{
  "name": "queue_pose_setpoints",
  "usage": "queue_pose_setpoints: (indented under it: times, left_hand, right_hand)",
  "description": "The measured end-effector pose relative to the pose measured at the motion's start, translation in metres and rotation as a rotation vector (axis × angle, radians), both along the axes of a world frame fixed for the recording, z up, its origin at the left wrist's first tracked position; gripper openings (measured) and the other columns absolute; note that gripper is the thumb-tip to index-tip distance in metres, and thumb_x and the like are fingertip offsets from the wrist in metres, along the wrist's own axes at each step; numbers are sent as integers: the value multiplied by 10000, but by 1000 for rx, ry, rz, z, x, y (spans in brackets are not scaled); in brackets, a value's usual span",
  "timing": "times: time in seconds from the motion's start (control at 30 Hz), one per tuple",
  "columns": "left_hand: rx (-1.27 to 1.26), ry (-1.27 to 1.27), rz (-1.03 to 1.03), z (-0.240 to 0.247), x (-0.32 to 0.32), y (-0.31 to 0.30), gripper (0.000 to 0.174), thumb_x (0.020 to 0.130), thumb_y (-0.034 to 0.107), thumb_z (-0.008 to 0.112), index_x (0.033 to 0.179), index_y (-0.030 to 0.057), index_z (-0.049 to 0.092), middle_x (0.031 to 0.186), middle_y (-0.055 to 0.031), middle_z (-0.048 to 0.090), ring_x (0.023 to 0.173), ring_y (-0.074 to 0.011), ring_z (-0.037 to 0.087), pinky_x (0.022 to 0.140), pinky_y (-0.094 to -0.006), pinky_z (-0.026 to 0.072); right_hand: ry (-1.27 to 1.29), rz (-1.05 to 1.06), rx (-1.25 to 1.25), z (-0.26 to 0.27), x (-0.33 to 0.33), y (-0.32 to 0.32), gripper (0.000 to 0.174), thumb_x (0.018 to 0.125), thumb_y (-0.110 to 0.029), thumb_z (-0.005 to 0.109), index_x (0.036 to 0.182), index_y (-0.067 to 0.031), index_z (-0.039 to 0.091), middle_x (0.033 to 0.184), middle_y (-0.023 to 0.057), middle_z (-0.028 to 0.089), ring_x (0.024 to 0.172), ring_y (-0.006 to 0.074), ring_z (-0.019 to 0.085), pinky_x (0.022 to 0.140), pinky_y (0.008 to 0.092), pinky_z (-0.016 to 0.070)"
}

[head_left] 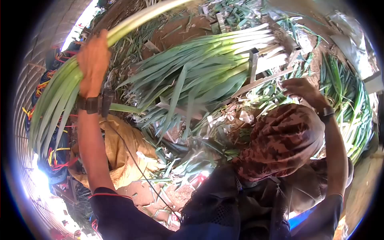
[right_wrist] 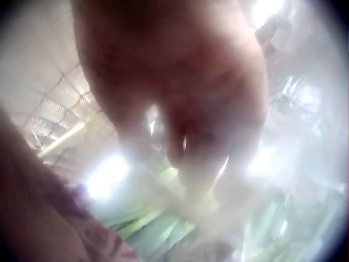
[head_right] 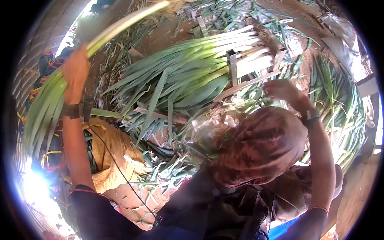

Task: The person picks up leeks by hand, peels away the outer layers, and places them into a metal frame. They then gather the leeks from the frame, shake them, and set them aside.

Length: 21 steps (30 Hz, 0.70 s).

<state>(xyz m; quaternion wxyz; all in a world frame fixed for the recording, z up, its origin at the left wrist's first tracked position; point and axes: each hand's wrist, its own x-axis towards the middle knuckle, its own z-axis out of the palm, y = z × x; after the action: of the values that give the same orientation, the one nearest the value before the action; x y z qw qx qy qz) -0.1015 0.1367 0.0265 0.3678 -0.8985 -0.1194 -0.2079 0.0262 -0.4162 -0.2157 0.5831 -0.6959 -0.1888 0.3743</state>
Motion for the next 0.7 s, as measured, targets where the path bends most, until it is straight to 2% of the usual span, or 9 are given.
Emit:
queue_pose_setpoints:
  times: [0.1, 0.17, 0.2, 0.37, 0.43, 0.53, 0.6, 0.63, 0.7]
  left_hand:
    - [-285, 115, -136, -42, 13, -3, 392, 768, 24, 685, 1127, 138, 577, 910, -192, 683, 883, -419, 656, 712, -512, 501]
    - [-545, 204, -214, -67, 15, -11, 369, 768, 37, 688, 1126, 96, 621, 928, -210, 687, 922, -423, 649, 731, -485, 501]
    - [-616, 242, -228, -75, 16, -15, 379, 763, 35, 691, 1133, 84, 620, 930, -218, 678, 926, -427, 644, 739, -473, 498]
    - [-791, 318, -220, -86, 8, -31, 423, 752, 37, 704, 1165, 62, 614, 939, -244, 657, 928, -443, 629, 762, -443, 490]
    - [-833, 302, -205, -76, -2, -41, 411, 756, 37, 698, 1159, 49, 619, 944, -248, 658, 917, -442, 629, 765, -430, 493]
    - [-857, 326, -71, -59, -12, -44, 436, 734, 22, 722, 1157, 22, 619, 948, -245, 665, 912, -436, 633, 783, -426, 496]
    - [-896, 350, 4, -54, -22, -41, 450, 725, 15, 729, 1161, 16, 618, 952, -240, 668, 908, -429, 640, 789, -424, 497]
    - [-874, 334, 8, -53, -27, -38, 464, 716, 8, 736, 1164, 15, 615, 958, -234, 671, 904, -414, 650, 789, -419, 498]
    - [-851, 336, 8, -49, -32, -41, 479, 708, 2, 743, 1168, 13, 613, 964, -229, 674, 901, -399, 660, 789, -415, 500]
  right_hand:
    - [-87, 276, -236, -19, 0, 67, 431, 941, -288, 654, 1263, -3, 628, 1216, 150, 661, 1100, 231, 644, 940, 354, 513]
    - [-484, 512, 562, -16, -10, 78, 398, 962, -302, 624, 1229, -8, 648, 1296, 155, 610, 1167, 267, 602, 994, 390, 482]
    - [-478, 524, 568, -20, -3, 93, 398, 962, -302, 624, 1229, -8, 648, 1296, 155, 610, 1167, 267, 602, 994, 390, 482]
    - [-30, 1088, 195, -99, 36, 202, 371, 1007, -269, 532, 1221, 14, 641, 1391, 181, 535, 1325, 321, 472, 1081, 426, 412]
    - [-34, 1123, 437, -116, 27, 242, 434, 987, -297, 569, 1290, 13, 592, 1411, 192, 520, 1328, 304, 480, 1095, 425, 403]
    - [-89, 1135, 178, -49, -6, 304, 560, 960, -362, 618, 1381, -7, 520, 1437, 202, 495, 1337, 300, 473, 1107, 423, 392]
    - [-240, 1175, 126, -51, -12, 336, 797, 937, -224, 674, 1550, -42, 198, 1548, 136, 375, 1273, 254, 547, 1029, 358, 490]
    - [-226, 1186, 140, -52, -12, 343, 797, 937, -224, 674, 1550, -42, 198, 1548, 136, 375, 1273, 254, 547, 1029, 358, 490]
    - [274, 874, 384, -44, -1, 348, 856, 906, -167, 701, 1568, -110, 162, 1604, 130, 250, 1380, 275, 429, 1070, 451, 458]
